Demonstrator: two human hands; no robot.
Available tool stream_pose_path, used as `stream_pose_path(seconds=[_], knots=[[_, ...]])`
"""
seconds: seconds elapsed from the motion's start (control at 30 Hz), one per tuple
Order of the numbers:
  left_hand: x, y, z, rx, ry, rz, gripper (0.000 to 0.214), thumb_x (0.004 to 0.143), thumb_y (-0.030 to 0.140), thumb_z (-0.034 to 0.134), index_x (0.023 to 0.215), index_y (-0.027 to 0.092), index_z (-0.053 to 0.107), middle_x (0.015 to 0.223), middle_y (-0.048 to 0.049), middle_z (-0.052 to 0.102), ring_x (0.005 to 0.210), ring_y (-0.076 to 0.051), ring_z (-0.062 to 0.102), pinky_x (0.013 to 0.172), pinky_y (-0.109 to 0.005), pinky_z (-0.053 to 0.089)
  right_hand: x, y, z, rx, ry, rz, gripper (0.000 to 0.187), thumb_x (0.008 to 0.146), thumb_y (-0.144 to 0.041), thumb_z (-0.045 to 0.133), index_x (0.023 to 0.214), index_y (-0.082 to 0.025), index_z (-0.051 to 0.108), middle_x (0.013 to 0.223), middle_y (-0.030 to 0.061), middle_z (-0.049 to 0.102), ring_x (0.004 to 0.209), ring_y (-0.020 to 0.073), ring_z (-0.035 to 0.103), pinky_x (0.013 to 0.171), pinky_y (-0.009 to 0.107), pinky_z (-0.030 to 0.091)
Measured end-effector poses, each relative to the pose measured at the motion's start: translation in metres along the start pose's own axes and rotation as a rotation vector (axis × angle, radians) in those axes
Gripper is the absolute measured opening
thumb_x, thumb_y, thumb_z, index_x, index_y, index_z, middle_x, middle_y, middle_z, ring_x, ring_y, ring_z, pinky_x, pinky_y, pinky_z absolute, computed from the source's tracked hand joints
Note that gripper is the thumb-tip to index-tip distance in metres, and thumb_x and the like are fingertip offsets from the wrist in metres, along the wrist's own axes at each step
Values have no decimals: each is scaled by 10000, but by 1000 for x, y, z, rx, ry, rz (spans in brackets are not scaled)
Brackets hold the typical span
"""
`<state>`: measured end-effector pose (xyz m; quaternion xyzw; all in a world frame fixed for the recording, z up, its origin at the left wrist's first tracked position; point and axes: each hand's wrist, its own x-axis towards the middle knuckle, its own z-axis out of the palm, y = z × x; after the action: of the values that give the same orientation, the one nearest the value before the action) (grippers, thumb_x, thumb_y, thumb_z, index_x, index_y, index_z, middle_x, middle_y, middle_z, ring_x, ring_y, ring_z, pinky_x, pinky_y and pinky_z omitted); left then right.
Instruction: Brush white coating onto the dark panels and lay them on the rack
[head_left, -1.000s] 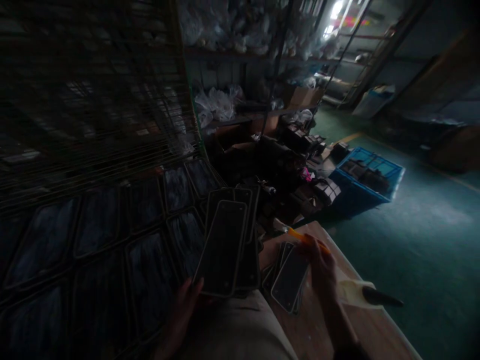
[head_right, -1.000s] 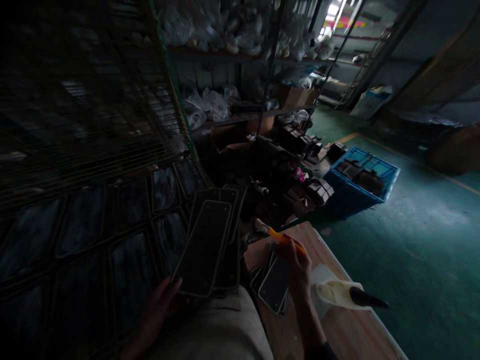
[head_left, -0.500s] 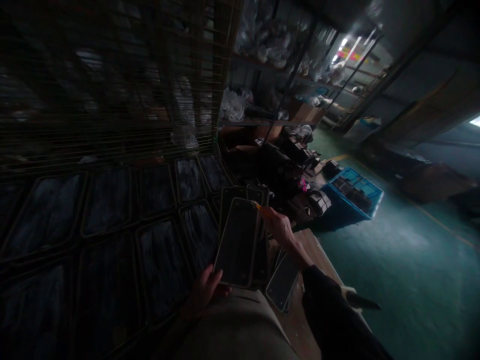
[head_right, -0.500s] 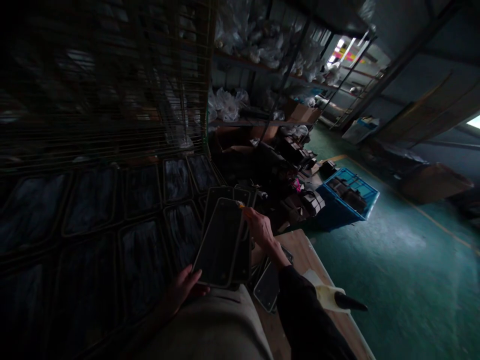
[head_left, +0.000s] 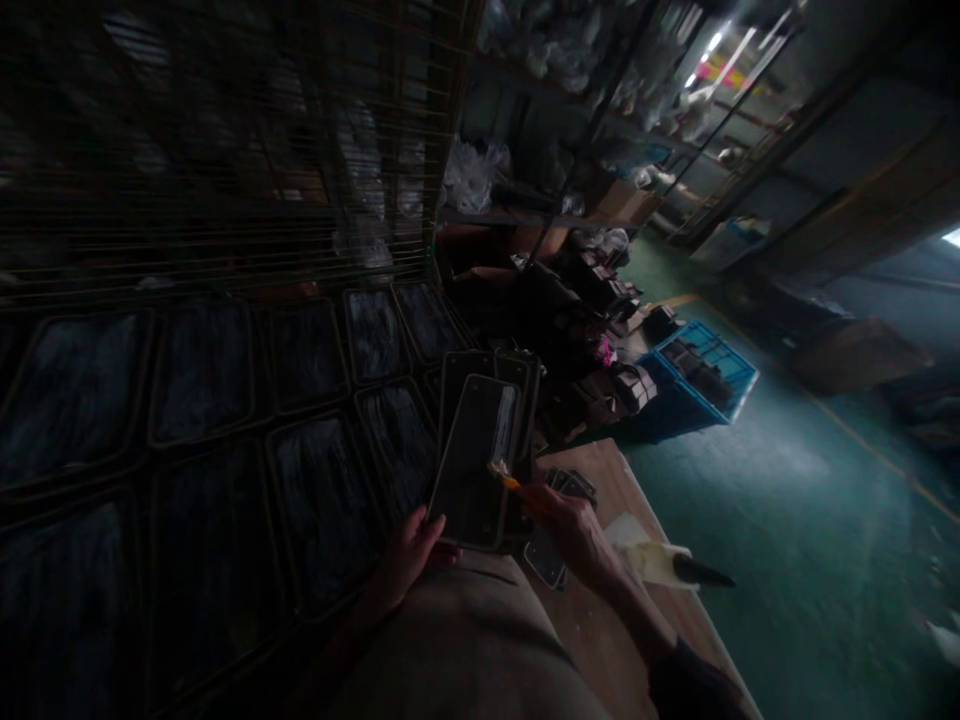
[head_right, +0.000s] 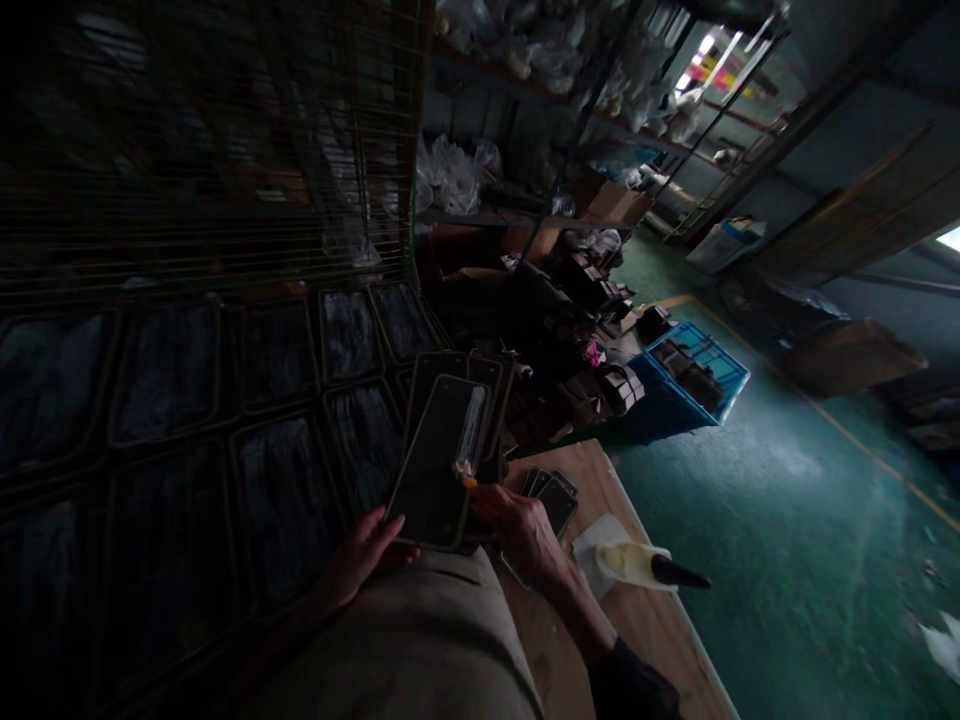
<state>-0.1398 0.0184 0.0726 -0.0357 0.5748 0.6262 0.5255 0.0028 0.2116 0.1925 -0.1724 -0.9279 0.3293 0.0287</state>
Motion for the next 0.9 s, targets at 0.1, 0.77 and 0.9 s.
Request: stream_pose_path(seconds=[0.1,0.77,0.9], knots=[[-2,1,-1,5,-29,3,419,680,446,738,867,210,445,673,40,621,621,-253,714,530,-316,568,-18,-13,-2,125,-117,72,257,984,-318,447,1099,-186,635,808,31,683,642,133,636,565,207,446],[2,-6,-5,-70,74,-68,546,793,346,662,1236,151,409,709,-15,693,587,-261,705,586,-365,556,130,50,-6,149,315,-17,362,958,-403,456,1164,-150,613,808,53,707,750,181,695,674,257,534],[1,-5,-6,-97,78,-82,683,823,321,637,1387,136,299,774,-37,716,601,-255,709,642,-376,561,135,36,7,22,264,-91,314,967,-338,439,1166,-168,613,881,60,712,818,184,695,705,242,513]])
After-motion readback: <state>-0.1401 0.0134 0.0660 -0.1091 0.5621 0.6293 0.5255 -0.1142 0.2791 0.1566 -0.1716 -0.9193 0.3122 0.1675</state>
